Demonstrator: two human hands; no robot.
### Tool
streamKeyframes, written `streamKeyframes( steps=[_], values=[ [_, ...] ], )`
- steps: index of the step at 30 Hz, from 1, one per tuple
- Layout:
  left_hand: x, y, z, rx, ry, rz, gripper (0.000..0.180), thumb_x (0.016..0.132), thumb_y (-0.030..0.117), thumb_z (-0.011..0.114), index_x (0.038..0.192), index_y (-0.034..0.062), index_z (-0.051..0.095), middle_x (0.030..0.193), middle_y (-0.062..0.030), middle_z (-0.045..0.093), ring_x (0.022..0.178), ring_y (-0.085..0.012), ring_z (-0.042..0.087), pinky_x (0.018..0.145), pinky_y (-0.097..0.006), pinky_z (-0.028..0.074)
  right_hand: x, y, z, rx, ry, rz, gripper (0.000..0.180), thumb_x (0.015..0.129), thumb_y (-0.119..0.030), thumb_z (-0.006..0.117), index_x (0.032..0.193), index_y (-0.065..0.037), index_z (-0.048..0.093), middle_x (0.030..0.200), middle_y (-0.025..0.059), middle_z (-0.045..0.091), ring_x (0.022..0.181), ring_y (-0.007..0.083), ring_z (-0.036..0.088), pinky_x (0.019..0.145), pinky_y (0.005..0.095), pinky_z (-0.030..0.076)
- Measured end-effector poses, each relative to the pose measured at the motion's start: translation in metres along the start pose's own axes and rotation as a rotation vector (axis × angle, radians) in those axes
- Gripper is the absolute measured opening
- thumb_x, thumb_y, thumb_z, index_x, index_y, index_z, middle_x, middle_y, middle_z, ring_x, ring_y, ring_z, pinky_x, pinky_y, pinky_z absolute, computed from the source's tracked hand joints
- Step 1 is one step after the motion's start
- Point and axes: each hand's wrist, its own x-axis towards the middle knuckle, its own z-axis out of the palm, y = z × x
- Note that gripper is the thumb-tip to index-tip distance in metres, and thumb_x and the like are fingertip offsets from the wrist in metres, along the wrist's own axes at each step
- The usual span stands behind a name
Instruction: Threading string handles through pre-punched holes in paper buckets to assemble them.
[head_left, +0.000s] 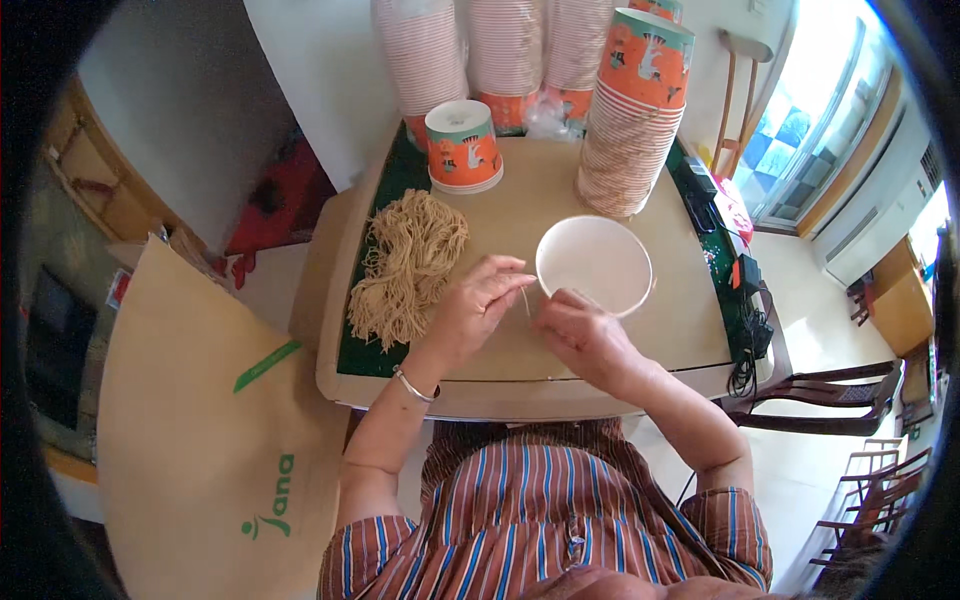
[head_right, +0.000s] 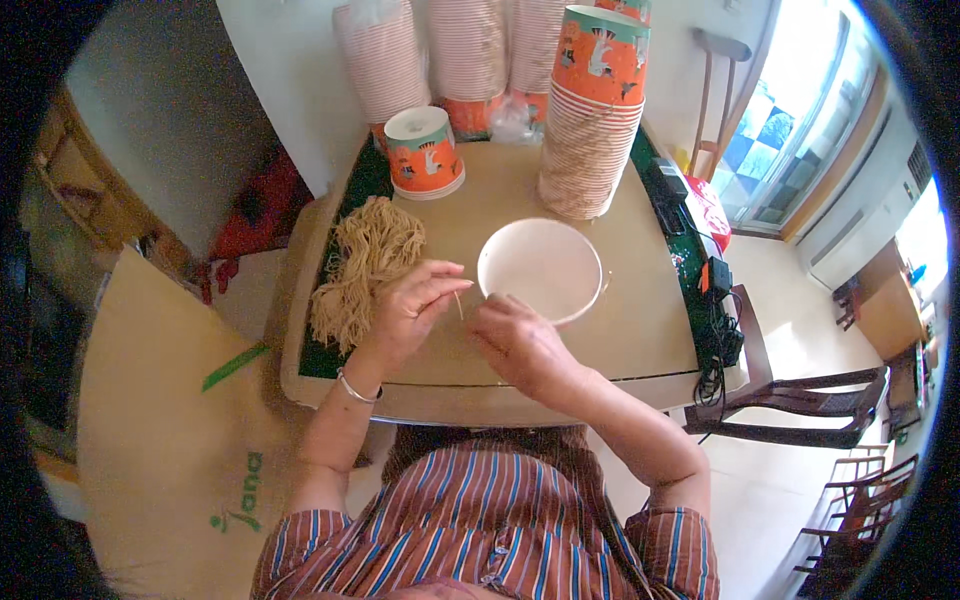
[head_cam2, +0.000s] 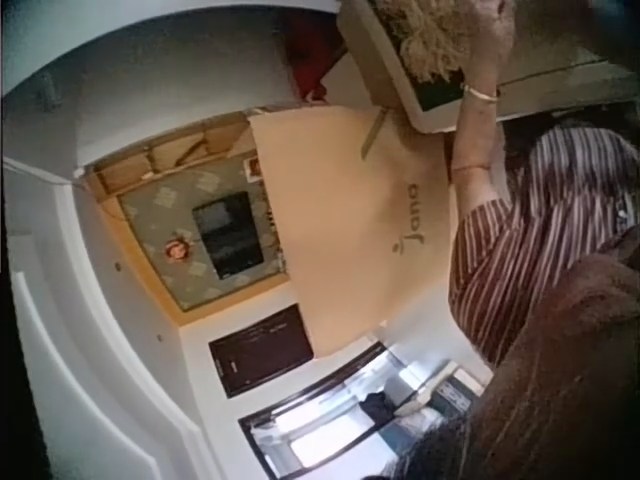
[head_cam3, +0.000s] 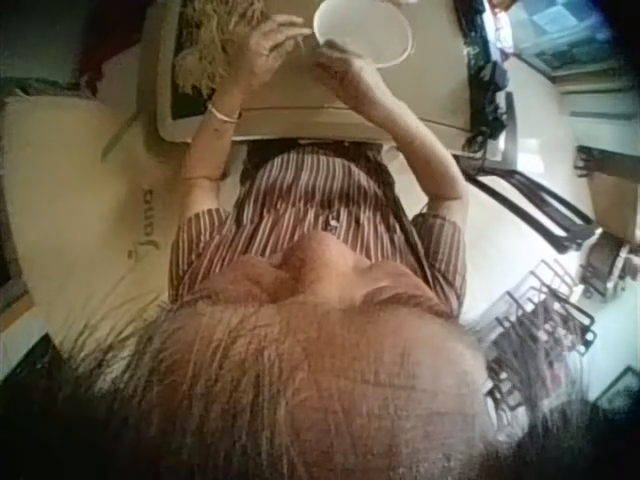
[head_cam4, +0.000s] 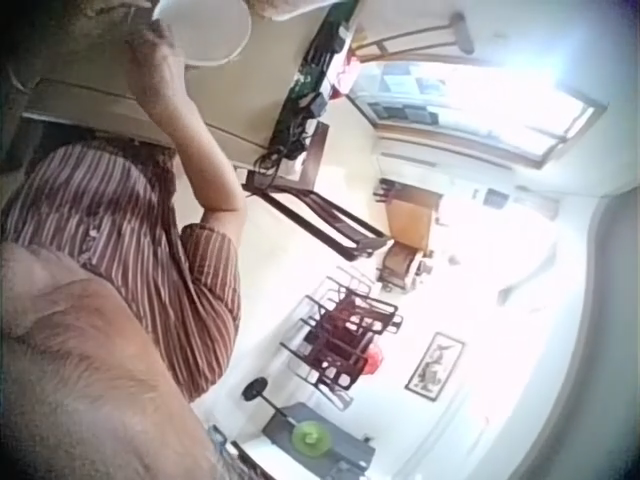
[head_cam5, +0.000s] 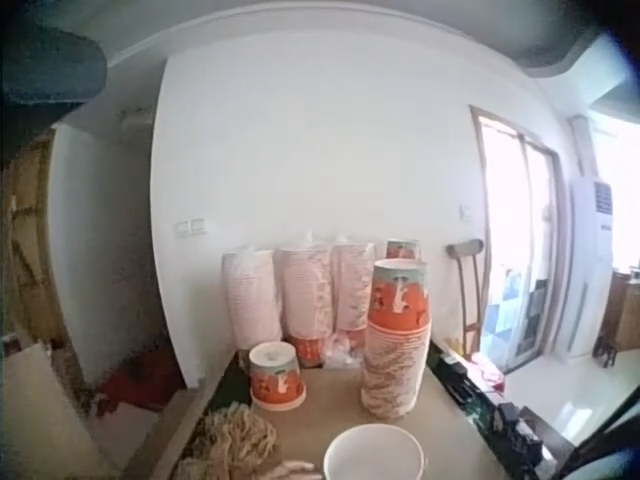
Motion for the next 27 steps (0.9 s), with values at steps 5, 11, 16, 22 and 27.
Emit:
streamKeyframes(
  steps=[5, 11, 16, 22, 27],
  values=[
    [-0.008, -0.001, 0.000, 0.110, -0.099, -0.115, 0.023, 0.090, 0.007, 0.068, 0.113, 0.0083, 0.073, 0.094, -0.0067, 0.065, 0.085, -0.0264, 0.067, 0.077, -0.038, 0.055, 0.014, -0.002, -0.008, -0.163, 0.136, 0.107, 0.013, 0.089, -0.013, 0.069, 0.087, -0.003, 0.061, 0.092, 0.0140, 0.058, 0.093, 0.0364, 0.056, 0.082, 0.0449, 0.048],
    [-0.003, 0.008, 0.008, 0.302, -0.007, 0.029, 0.027, 0.085, 0.007, 0.070, 0.112, 0.0075, 0.073, 0.090, -0.0074, 0.063, 0.082, -0.0270, 0.065, 0.073, -0.039, 0.054, 0.017, 0.004, 0.009, -0.109, 0.118, 0.147, 0.019, 0.090, -0.020, 0.072, 0.094, -0.004, 0.063, 0.094, 0.0139, 0.060, 0.100, 0.0357, 0.057, 0.087, 0.0471, 0.047],
    [-0.001, 0.015, 0.008, 0.239, 0.010, -0.007, 0.028, 0.082, 0.006, 0.072, 0.110, 0.0054, 0.073, 0.088, -0.0071, 0.062, 0.081, -0.0269, 0.065, 0.072, -0.039, 0.054, 0.018, 0.006, 0.019, 0.042, 0.109, 0.276, 0.016, 0.089, -0.015, 0.073, 0.094, -0.003, 0.064, 0.092, 0.0139, 0.061, 0.082, 0.0327, 0.063, 0.073, 0.0415, 0.052],
    [0.002, 0.018, 0.008, 0.241, -0.019, -0.020, 0.025, 0.084, 0.006, 0.072, 0.108, 0.0046, 0.073, 0.088, -0.0070, 0.061, 0.082, -0.0258, 0.065, 0.071, -0.039, 0.054, 0.020, -0.001, 0.022, 0.628, 0.256, 0.658, 0.029, 0.094, -0.006, 0.070, 0.118, -0.001, 0.054, 0.091, 0.0079, 0.066, 0.059, 0.0136, 0.062, 0.051, 0.0273, 0.050],
    [-0.001, 0.015, 0.008, 0.246, -0.027, -0.006, 0.021, 0.085, 0.006, 0.072, 0.106, 0.0042, 0.073, 0.087, -0.0069, 0.060, 0.081, -0.0248, 0.065, 0.070, -0.039, 0.054, 0.021, 0.008, 0.022, 0.826, 0.198, 0.662, 0.031, 0.097, -0.007, 0.068, 0.120, 0.001, 0.050, 0.079, 0.0079, 0.066, 0.058, 0.0102, 0.060, 0.049, 0.0247, 0.050]
  ],
)
